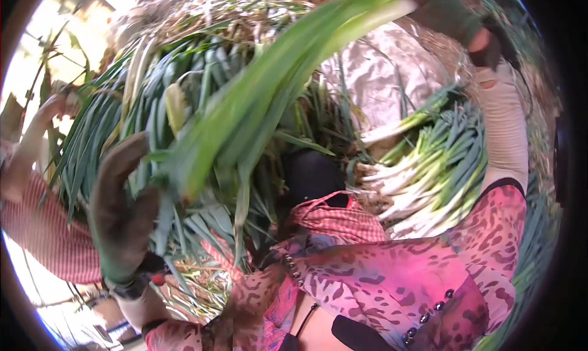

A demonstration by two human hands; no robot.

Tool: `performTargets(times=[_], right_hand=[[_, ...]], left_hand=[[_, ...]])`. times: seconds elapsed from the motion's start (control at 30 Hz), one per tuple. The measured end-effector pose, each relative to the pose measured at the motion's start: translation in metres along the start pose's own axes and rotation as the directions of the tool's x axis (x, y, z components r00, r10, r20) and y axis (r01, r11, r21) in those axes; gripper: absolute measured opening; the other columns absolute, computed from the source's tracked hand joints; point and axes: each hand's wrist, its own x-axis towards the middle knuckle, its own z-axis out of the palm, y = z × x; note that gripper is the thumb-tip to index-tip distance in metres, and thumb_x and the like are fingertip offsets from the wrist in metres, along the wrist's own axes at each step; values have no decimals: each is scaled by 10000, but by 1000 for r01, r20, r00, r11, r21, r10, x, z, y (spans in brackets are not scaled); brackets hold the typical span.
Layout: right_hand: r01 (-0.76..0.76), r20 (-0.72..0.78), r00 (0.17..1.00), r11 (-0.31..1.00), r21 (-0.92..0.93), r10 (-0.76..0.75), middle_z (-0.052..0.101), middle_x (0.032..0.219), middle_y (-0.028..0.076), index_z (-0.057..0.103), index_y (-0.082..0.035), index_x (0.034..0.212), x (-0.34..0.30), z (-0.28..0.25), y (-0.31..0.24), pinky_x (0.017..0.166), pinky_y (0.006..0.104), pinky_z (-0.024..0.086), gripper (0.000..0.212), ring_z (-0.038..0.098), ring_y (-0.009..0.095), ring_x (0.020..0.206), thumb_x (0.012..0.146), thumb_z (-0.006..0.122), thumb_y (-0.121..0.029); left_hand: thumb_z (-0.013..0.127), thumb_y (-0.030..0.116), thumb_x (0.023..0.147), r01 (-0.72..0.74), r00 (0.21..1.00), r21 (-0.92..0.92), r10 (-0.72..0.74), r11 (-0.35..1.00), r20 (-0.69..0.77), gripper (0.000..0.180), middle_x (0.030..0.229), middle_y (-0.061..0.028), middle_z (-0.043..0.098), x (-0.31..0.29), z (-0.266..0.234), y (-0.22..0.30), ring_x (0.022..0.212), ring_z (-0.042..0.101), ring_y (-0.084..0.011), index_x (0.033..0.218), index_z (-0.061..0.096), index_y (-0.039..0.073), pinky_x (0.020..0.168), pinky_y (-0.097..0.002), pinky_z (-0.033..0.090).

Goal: The person pulls leeks from a pile, peels away the outer layers by hand, and trims the roots and green tops. The cleaned leeks are then placed into a separate pile on the ground.

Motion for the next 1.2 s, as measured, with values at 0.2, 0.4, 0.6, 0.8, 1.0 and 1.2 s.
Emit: performTargets(times=[0.2,0.4,0.6,0.8,1.0,1.2], right_hand=[[-691,-151,723,695,-200,675,667,1111,119,617,-36,1213,-248,-45,148,871,359,488,409,643,270,993,857,696,-220],[-880,-111,389,405,247,914,658,645,83,697,19,849,-378,70,161,570,327,479,481,634,164,606,784,715,-457],[-863,332,224,345,-369,916,719,875,114,721,-84,949,-493,356,104,723,379,532,245,687,259,792,804,672,-276],[-696,457,-594,-707,120,662,642,1208,221,664,-71,1167,-567,506,8,973,359,463,535,597,342,1149,836,633,-491],[-142,-79,-986,-988,-53,146,589,1304,214,517,29,1353,-397,577,-53,1040,352,423,783,568,335,1212,856,596,-570],[-438,222,-867,-895,85,446,553,1351,172,464,-2,1402,-448,600,-71,1045,386,419,836,561,345,1203,845,605,-609]], left_hand=[[568,56,937,162,972,139,-134,977,-191,408,1337,-159,559,6,-25,-29,1229,530,-236,1325,519,-58,1076,-373,373],[561,78,981,326,923,104,-293,940,-250,310,1239,-88,623,12,3,-83,1117,569,-163,1276,583,-16,1002,-301,412],[575,11,935,389,911,47,-376,920,-172,275,1215,-57,579,13,56,-143,1102,534,-152,1208,586,-11,984,-275,398],[573,2,909,509,846,93,-477,856,-238,200,1157,-55,554,4,58,-177,1065,513,-156,1109,570,2,974,-267,383],[576,53,951,536,820,275,-415,798,-394,158,1053,-46,570,3,60,-163,953,523,-136,1103,565,10,890,-262,420],[590,61,961,574,758,357,-314,736,-572,176,980,-44,616,23,33,-141,888,563,-132,1124,588,-7,822,-261,465]])
